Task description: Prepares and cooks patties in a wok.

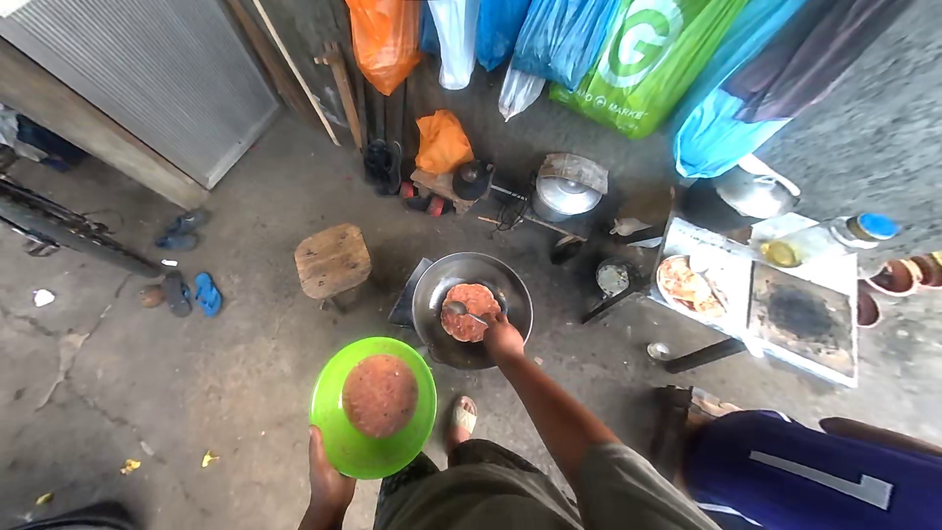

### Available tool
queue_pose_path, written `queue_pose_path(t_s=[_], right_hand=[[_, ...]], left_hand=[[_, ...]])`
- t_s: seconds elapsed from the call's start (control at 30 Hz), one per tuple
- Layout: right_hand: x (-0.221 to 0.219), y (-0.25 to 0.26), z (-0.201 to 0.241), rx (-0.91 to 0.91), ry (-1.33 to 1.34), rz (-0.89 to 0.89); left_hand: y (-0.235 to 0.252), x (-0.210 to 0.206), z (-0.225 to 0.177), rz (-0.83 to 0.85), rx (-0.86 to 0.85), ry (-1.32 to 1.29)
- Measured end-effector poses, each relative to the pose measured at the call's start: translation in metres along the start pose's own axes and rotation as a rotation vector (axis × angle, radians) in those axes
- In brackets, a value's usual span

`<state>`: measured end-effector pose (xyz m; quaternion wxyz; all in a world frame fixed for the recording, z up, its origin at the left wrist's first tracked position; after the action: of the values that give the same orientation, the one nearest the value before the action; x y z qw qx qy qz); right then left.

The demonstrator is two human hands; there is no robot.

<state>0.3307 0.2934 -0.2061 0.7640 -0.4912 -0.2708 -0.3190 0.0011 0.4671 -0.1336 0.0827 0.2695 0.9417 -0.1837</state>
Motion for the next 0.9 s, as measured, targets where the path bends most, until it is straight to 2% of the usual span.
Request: queue_pose_path(t_s=[0.3, 0.57, 0.8, 0.9], right_hand=[[0.020, 0.009, -0.026, -0.110, 0.116, -0.092], [0.016, 0.017, 0.004, -0.047, 0.082, -0.016], [0.025, 0.026, -0.005, -0.091, 0.123, -0.095], [0.021, 0.025, -0.002, -0.072, 0.104, -0.061]], left_hand=[[0.000, -0.006, 0.003, 0.001, 0.016, 0.008], [-0.004, -0.013, 0.002, -0.010, 0.032, 0.009], [-0.007, -0.011, 0.000, -0.023, 0.028, -0.002], [-0.010, -0.009, 0.002, -0.019, 0.023, -0.009]])
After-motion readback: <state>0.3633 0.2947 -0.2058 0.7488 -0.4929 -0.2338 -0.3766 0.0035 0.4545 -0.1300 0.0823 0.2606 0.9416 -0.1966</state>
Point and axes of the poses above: each hand's wrist, its own y-axis towards the middle knuckle, its own x-axis out of the back of the hand, z = x × y, the point moved 6 cm from there along y, towards the middle knuckle, and after that the axes turned 10 degrees about y, right-handed, at the moved point
